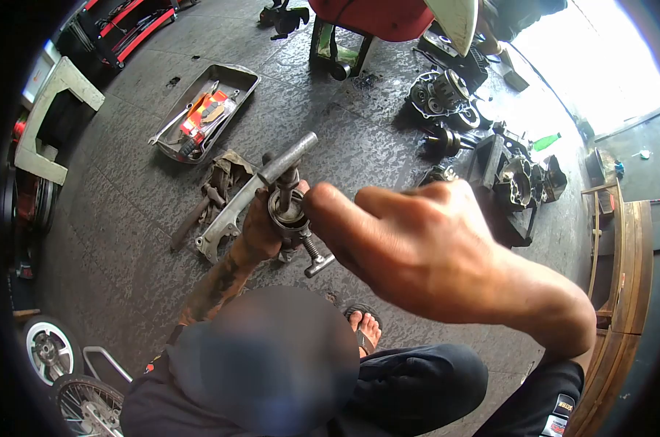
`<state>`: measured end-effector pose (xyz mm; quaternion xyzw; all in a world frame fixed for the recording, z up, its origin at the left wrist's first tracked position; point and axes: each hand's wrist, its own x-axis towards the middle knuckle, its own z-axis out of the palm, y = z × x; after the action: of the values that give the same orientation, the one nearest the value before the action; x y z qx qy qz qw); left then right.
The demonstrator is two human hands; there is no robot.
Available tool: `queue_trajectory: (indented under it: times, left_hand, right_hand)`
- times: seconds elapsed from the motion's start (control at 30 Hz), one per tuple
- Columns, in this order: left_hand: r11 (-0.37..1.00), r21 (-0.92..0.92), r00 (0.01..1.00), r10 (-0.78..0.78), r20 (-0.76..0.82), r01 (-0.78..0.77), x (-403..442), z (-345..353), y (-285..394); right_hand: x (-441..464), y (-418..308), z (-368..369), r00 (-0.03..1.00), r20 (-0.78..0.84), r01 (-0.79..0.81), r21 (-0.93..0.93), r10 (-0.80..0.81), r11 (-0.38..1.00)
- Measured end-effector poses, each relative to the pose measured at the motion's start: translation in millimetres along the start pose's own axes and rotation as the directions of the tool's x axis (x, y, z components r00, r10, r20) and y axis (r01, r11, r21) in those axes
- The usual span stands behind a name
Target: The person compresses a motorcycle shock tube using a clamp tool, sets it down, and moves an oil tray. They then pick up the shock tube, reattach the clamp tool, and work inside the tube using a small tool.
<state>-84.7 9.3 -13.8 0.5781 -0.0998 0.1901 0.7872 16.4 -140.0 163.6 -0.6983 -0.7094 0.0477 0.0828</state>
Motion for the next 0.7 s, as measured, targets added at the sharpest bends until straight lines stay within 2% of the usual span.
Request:
queue_trajectory:
  times: [0.1, 0.17, 0.2, 0.23, 0.3, 0.37, 0.47, 0.6, 0.63, 0.7]
  left_hand:
    - [0.993, 0.115, 0.999, 0.009, 0.033, -0.013, -3.8, -2.9, -2.9]
    - [0.997, 0.068, 0.998, -0.040, 0.041, 0.037, -4.3, -2.2, -0.8]
    - [0.997, 0.051, 0.997, -0.056, 0.045, 0.054, -4.5, -2.2, -0.6]
    - [0.998, -0.032, 0.996, -0.048, 0.069, 0.050, -2.9, -3.7, -1.5]
    - [0.991, -0.121, 0.995, -0.039, 0.095, 0.050, -2.4, -3.6, 0.8]
    - [0.990, -0.115, 0.990, -0.070, 0.122, 0.085, -2.0, -3.2, 7.8]
    - [0.975, -0.166, 0.979, -0.124, 0.160, 0.151, -4.8, -11.1, -0.2]
    - [0.941, -0.248, 0.960, -0.179, 0.214, 0.230, -6.6, -15.3, -10.1]
    - [0.971, -0.153, 0.980, -0.166, 0.114, 0.182, -5.5, -9.8, -7.5]
    - [0.988, -0.053, 0.989, -0.146, 0.008, 0.146, -5.5, -13.1, -12.5]
  right_hand:
    - [11.3, 5.8, -9.7, 0.999, 0.034, 0.017, 0.038, -0.018, 0.999]
    - [17.0, 10.7, -15.6, 0.994, 0.077, 0.072, 0.117, -0.081, 0.991]
    - [19.0, 10.5, -17.9, 0.996, 0.066, 0.053, 0.133, -0.062, 0.990]
    - [20.7, 13.4, -17.6, 0.996, 0.068, 0.053, 0.129, -0.062, 0.990]
    - [20.8, 20.2, -12.4, 0.995, 0.034, 0.084, 0.303, -0.099, 0.949]
    - [19.7, 21.7, -11.1, 0.994, 0.025, 0.092, 0.306, -0.105, 0.948]
    - [19.3, 19.2, -12.2, 0.993, 0.113, 0.011, 0.283, -0.045, 0.959]
    - [15.9, 25.1, 3.9, 0.998, 0.052, 0.023, 0.320, -0.042, 0.947]
    - [15.0, 26.8, 8.5, 0.997, 0.054, 0.028, 0.317, -0.047, 0.948]
    - [13.1, 27.8, 15.8, 0.997, -0.045, 0.071, 0.352, -0.059, 0.933]
